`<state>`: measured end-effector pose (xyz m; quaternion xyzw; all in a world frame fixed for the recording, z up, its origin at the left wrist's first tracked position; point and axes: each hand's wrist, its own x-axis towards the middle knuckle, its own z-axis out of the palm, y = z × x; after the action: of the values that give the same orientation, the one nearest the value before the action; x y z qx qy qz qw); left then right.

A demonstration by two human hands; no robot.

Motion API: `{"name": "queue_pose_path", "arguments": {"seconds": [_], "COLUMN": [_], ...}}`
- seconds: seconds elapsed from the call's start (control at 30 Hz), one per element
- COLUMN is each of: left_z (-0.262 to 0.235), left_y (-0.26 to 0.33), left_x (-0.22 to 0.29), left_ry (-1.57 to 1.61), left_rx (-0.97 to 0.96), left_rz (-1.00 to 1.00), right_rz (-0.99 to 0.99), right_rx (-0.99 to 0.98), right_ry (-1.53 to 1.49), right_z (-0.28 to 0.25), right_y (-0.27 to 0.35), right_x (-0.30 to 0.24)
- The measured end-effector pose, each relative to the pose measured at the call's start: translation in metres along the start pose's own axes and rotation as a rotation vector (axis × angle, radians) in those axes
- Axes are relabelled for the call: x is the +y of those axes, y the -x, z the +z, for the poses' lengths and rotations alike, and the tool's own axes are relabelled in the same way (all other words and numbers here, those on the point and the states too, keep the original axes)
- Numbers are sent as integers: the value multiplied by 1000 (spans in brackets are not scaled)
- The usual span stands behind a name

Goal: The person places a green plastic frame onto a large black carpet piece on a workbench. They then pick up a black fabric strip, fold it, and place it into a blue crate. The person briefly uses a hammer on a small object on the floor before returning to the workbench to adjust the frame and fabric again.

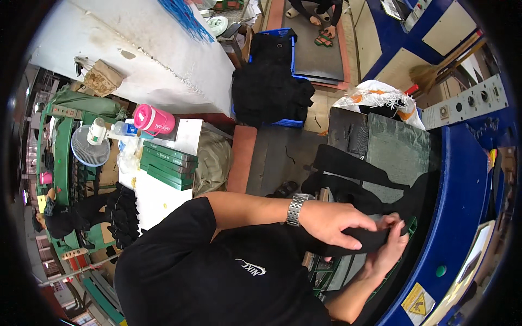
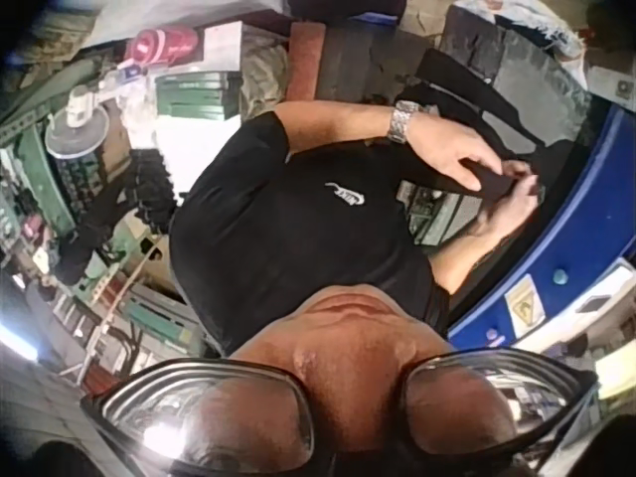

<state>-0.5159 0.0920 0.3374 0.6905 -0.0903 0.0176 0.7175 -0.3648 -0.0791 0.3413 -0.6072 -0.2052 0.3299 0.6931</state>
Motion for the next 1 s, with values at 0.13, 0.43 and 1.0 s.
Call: {"name": "queue_pose_path", "arguments": {"seconds": [0.13,0.43,1.0], "left_z": [-25,-86,-133], "left_y": [19,61,89], "left_x": [-10,-65,-182], "left_ry": [77,162,254], "left_rx": [-21,-91,563], "left_rz": [18,-337,-576], "right_rz": [134,264,122], "right_rx": [126,238,335], "right_ry": [141,632,1082], "right_z": [-13,-89,-201], "right_y": [-18,-75,-173], "right_x": [-22,-7,114]}}
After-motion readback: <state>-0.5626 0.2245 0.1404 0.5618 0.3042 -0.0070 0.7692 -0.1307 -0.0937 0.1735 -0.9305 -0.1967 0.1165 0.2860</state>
